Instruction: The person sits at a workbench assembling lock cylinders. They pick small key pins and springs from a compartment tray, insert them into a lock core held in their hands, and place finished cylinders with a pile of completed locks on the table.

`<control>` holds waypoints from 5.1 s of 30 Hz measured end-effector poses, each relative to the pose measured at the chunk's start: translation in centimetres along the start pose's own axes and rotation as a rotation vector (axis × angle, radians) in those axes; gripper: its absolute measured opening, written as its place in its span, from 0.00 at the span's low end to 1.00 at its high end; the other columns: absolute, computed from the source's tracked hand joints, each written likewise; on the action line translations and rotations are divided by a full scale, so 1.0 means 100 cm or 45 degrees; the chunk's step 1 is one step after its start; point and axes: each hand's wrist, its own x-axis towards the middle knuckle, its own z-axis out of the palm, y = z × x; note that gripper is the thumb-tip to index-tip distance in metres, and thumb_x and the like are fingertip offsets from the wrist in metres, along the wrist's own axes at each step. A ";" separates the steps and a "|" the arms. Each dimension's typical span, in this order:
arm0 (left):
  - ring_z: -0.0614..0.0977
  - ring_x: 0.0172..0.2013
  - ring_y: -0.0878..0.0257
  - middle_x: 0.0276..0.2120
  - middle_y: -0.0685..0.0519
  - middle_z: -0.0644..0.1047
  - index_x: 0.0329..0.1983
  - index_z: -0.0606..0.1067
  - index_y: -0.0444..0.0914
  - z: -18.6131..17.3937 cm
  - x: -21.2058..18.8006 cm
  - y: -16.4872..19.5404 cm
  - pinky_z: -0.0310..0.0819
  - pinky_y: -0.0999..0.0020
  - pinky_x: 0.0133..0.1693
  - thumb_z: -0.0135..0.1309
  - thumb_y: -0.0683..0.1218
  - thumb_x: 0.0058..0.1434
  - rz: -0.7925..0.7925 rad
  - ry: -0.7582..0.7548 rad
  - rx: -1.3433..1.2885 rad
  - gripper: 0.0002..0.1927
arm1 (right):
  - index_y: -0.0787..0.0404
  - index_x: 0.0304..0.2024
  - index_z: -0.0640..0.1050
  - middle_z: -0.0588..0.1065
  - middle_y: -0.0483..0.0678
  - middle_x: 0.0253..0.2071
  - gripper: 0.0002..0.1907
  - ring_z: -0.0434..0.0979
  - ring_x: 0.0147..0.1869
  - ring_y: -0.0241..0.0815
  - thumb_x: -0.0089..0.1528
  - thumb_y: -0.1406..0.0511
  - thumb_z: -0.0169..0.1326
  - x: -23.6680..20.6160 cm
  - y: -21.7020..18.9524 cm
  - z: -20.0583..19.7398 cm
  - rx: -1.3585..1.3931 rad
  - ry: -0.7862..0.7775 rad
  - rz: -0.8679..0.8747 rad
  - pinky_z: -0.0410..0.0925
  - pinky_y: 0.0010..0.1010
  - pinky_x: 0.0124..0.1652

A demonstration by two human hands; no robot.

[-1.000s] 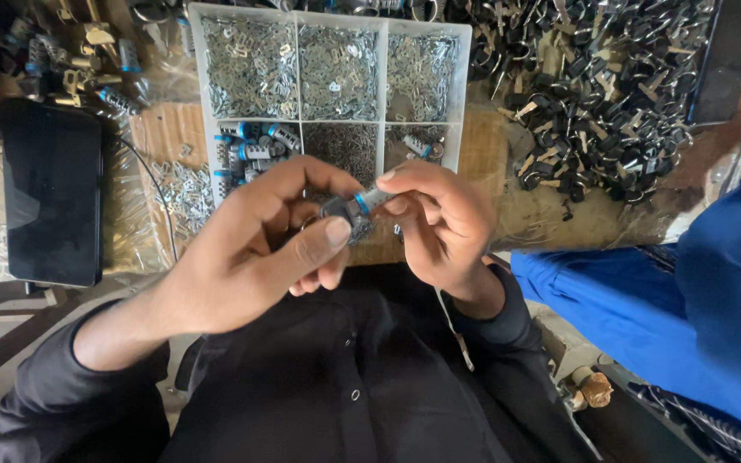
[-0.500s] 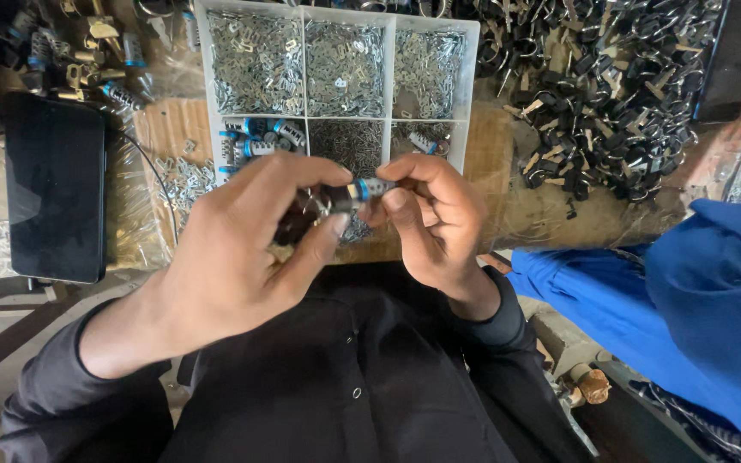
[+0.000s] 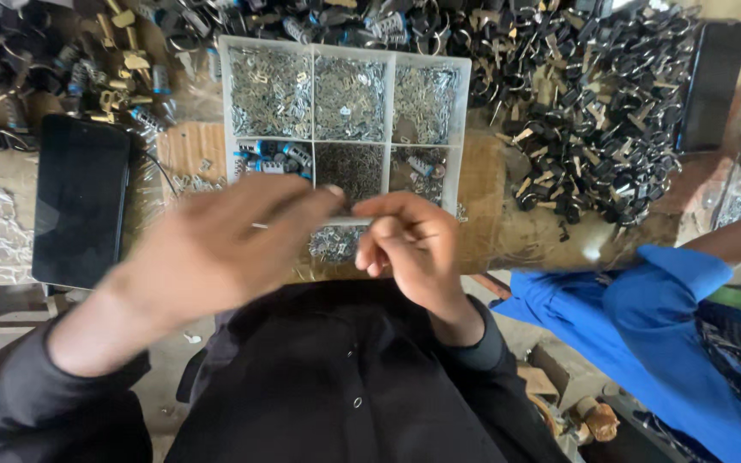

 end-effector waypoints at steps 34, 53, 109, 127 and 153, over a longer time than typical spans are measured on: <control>0.84 0.23 0.48 0.24 0.44 0.81 0.36 0.75 0.36 0.220 0.248 0.149 0.77 0.54 0.23 0.51 0.50 0.66 0.597 -0.884 -0.215 0.12 | 0.67 0.46 0.75 0.72 0.42 0.30 0.04 0.66 0.29 0.27 0.71 0.70 0.52 -0.065 -0.026 -0.154 -0.540 1.671 -0.916 0.61 0.18 0.30; 0.84 0.23 0.50 0.22 0.48 0.80 0.28 0.76 0.41 0.191 0.258 0.173 0.76 0.53 0.21 0.53 0.47 0.51 0.780 -0.634 -0.477 0.06 | 0.62 0.40 0.71 0.61 0.38 0.20 0.06 0.57 0.21 0.27 0.72 0.67 0.45 -0.071 -0.023 -0.162 0.165 1.717 -1.026 0.53 0.19 0.20; 0.84 0.27 0.50 0.27 0.44 0.80 0.40 0.74 0.32 0.262 0.246 0.184 0.80 0.56 0.26 0.52 0.46 0.61 0.626 -0.866 -0.322 0.11 | 0.64 0.43 0.73 0.57 0.39 0.19 0.08 0.53 0.21 0.30 0.74 0.66 0.46 -0.087 -0.009 -0.188 0.448 1.438 -1.352 0.51 0.22 0.19; 0.84 0.29 0.46 0.28 0.41 0.81 0.41 0.72 0.31 0.256 0.256 0.184 0.80 0.55 0.28 0.51 0.44 0.62 0.574 -1.012 -0.281 0.10 | 0.60 0.41 0.72 0.56 0.37 0.20 0.09 0.52 0.21 0.28 0.74 0.63 0.46 -0.090 -0.013 -0.190 0.608 1.408 -1.327 0.49 0.19 0.18; 0.85 0.25 0.53 0.25 0.46 0.81 0.34 0.76 0.33 0.134 0.238 0.201 0.77 0.58 0.19 0.55 0.43 0.53 0.903 -0.653 -0.196 0.09 | 0.60 0.42 0.72 0.58 0.37 0.22 0.08 0.57 0.25 0.29 0.74 0.64 0.45 -0.090 -0.013 -0.179 0.384 1.434 -1.198 0.53 0.21 0.24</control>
